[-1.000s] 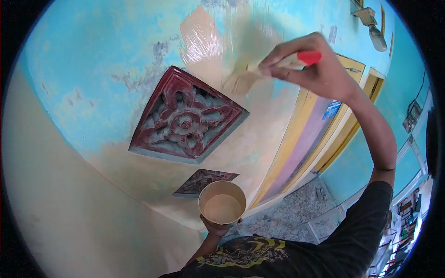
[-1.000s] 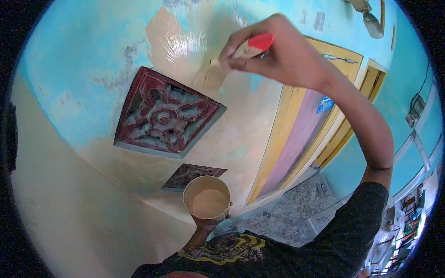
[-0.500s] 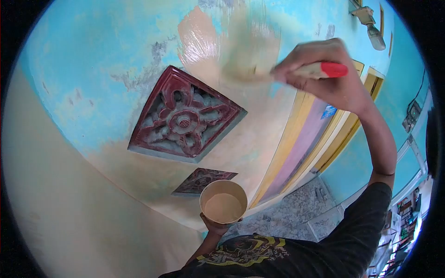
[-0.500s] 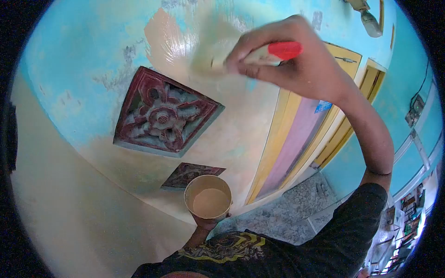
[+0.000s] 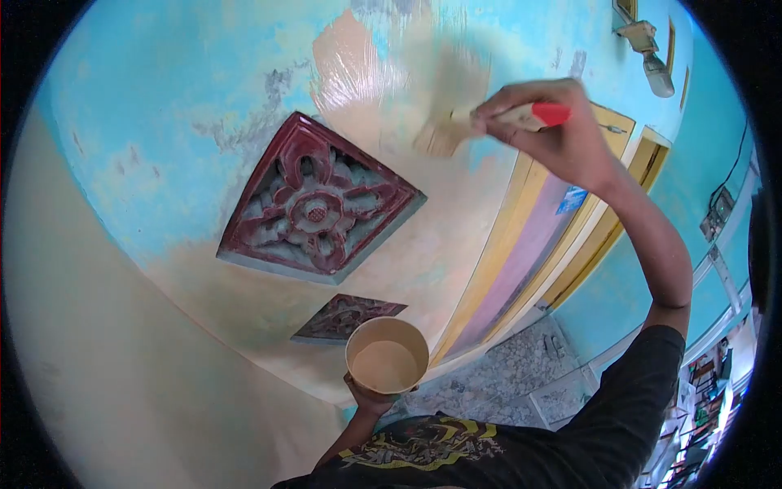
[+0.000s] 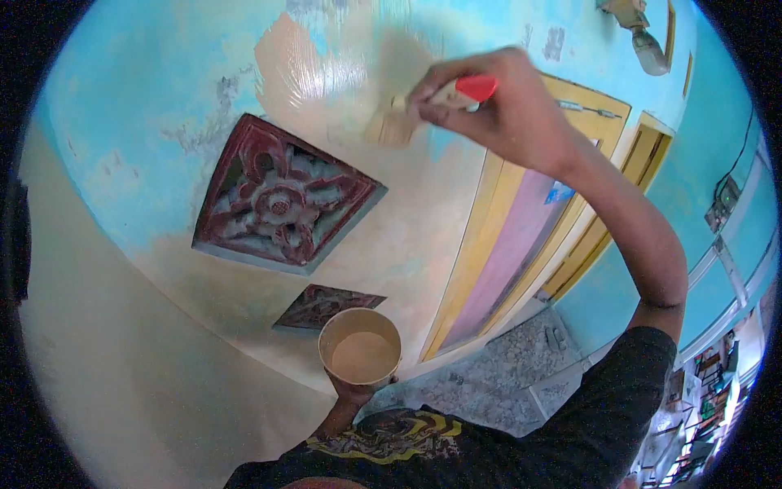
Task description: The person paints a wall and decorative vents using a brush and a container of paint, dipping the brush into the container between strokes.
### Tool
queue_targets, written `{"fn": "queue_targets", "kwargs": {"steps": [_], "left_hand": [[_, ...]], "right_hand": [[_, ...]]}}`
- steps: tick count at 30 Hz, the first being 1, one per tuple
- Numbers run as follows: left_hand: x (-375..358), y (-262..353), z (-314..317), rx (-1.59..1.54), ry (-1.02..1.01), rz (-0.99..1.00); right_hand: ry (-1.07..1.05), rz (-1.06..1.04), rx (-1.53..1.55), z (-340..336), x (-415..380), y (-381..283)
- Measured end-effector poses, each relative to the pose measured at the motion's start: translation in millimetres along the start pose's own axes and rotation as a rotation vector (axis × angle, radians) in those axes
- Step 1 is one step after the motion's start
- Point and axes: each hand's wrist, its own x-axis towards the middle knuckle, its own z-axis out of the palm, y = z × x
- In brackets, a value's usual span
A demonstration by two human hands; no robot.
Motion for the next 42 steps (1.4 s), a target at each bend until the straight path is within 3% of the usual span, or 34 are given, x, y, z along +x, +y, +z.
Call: {"fn": "queue_targets", "kwargs": {"steps": [1,3,4,5,7,9,10,11,14,16,17,19,20,22,24,25,26,27,30,31,33,34,37,38,40,42], "left_hand": [[0,-3,10,0.000,0.003,0.014],[1,-5,10,0.046,0.001,-0.004],[2,-5,0,0.093,-0.008,-0.035],[0,-6,3,0.197,0.019,-0.027],[-3,-13,26,0.466,0.109,0.024],[-2,-13,24,0.469,0.143,0.051],[-1,-11,11,0.309,0.115,0.031],[-4,-11,-1,0.295,0.093,0.032],[-6,-13,24,0.389,0.031,0.052],[-3,-14,14,0.162,0.015,0.015],[-4,-16,8,0.081,0.011,-0.002],[-5,-19,-1,0.036,0.005,-0.021],[-3,-19,6,0.150,0.018,-0.002],[-5,-24,37,0.452,0.065,0.056],[-1,-27,45,0.505,0.104,0.076],[1,-24,35,0.378,0.112,0.051],[-3,-24,25,0.291,0.094,0.035],[-6,-23,15,0.203,0.078,0.018],[4,-26,-2,0.047,-0.045,0.026],[4,-30,-3,-0.011,-0.038,0.031],[4,-35,-1,-0.053,-0.040,0.020],[7,-36,4,-0.037,-0.053,0.004],[10,-42,1,0.031,-0.058,0.009],[12,-42,-2,0.038,-0.059,0.017],[12,-45,4,0.025,-0.063,0.028],[14,-49,-4,0.037,-0.047,0.087]], "right_hand": [[0.030,-0.091,-0.091,-16,7,-4],[0.292,-0.204,-0.478,-43,25,9],[0.380,-0.023,-0.501,-58,32,-4],[0.430,-0.306,-0.436,-67,61,3],[0.384,-0.122,-0.466,-63,50,6],[0.133,-0.362,-0.714,-31,26,4],[0.018,-0.497,-0.807,-14,14,3],[0.012,-0.546,-0.782,8,0,-6],[-0.142,-0.353,-0.164,-5,10,-23],[0.022,-0.151,0.163,-26,29,-6],[0.066,-0.007,0.130,-41,47,-10],[0.200,-0.058,-0.037,-72,87,4],[0.387,-0.061,-0.146,-73,84,-11],[0.456,-0.330,-0.393,-85,86,-18],[0.266,-0.167,-0.361,-46,49,-6],[0.073,-0.393,-0.585,-29,56,10],[0.045,-0.506,-0.797,2,33,-2],[0.084,-0.625,-0.790,25,15,-7],[-0.272,-0.456,-0.360,17,8,-33],[-0.197,-0.432,-0.188,9,18,-27],[-0.121,-0.060,0.286,-14,47,-14],[0.050,-0.161,0.303,-31,69,8],[0.389,-0.139,0.067,-99,117,2],[0.591,-0.203,-0.001,-100,114,-6],[0.691,-0.479,-0.289,-97,117,5],[0.268,-0.372,-0.392,-43,83,14]]}}
